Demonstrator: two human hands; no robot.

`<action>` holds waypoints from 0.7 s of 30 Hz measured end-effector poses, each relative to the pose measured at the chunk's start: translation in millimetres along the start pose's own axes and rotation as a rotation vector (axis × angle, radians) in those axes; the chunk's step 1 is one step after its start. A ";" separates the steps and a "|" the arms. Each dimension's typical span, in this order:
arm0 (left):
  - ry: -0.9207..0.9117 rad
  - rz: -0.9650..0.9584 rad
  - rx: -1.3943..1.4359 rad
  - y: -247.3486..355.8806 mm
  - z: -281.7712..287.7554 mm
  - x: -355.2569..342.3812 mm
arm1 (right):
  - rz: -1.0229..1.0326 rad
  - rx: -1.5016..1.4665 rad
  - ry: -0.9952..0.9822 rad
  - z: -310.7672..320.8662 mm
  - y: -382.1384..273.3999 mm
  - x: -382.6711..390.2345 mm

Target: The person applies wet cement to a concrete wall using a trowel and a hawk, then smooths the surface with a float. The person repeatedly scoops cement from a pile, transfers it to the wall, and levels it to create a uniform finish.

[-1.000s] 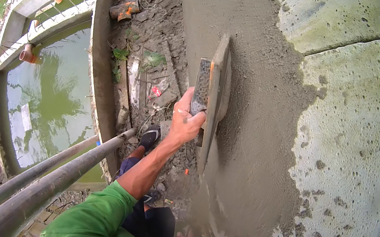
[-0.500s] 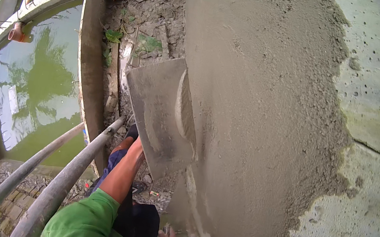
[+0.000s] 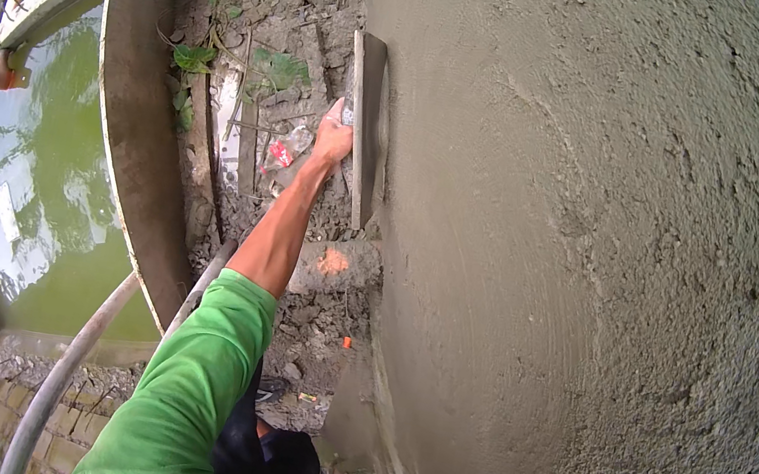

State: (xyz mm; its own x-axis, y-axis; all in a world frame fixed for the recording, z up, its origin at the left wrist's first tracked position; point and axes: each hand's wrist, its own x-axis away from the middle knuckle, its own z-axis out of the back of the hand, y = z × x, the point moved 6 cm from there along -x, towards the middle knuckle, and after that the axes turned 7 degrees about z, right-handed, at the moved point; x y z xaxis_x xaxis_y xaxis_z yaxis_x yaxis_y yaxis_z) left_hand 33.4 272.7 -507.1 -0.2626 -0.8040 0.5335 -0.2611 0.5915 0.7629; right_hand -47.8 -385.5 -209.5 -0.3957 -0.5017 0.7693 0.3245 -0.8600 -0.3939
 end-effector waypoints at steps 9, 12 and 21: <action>0.074 -0.216 -0.297 125.9 -52.3 161.8 | -0.524 -0.792 0.027 11.8 -62.1 4.5; -0.057 -0.065 -0.351 133.5 -72.7 238.2 | -0.520 -0.766 -0.027 8.9 -54.3 12.8; -0.328 0.056 0.111 123.6 -69.4 369.0 | -0.431 -0.651 -0.057 32.0 -56.9 26.2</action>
State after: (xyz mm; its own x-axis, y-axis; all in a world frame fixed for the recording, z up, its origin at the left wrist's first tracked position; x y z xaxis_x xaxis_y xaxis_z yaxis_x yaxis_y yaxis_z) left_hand -31.2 44.9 -190.6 -0.5590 -0.7186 0.4138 -0.3323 0.6513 0.6821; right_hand -49.1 -346.8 -150.8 -0.3218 -0.1202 0.9391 -0.4245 -0.8683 -0.2566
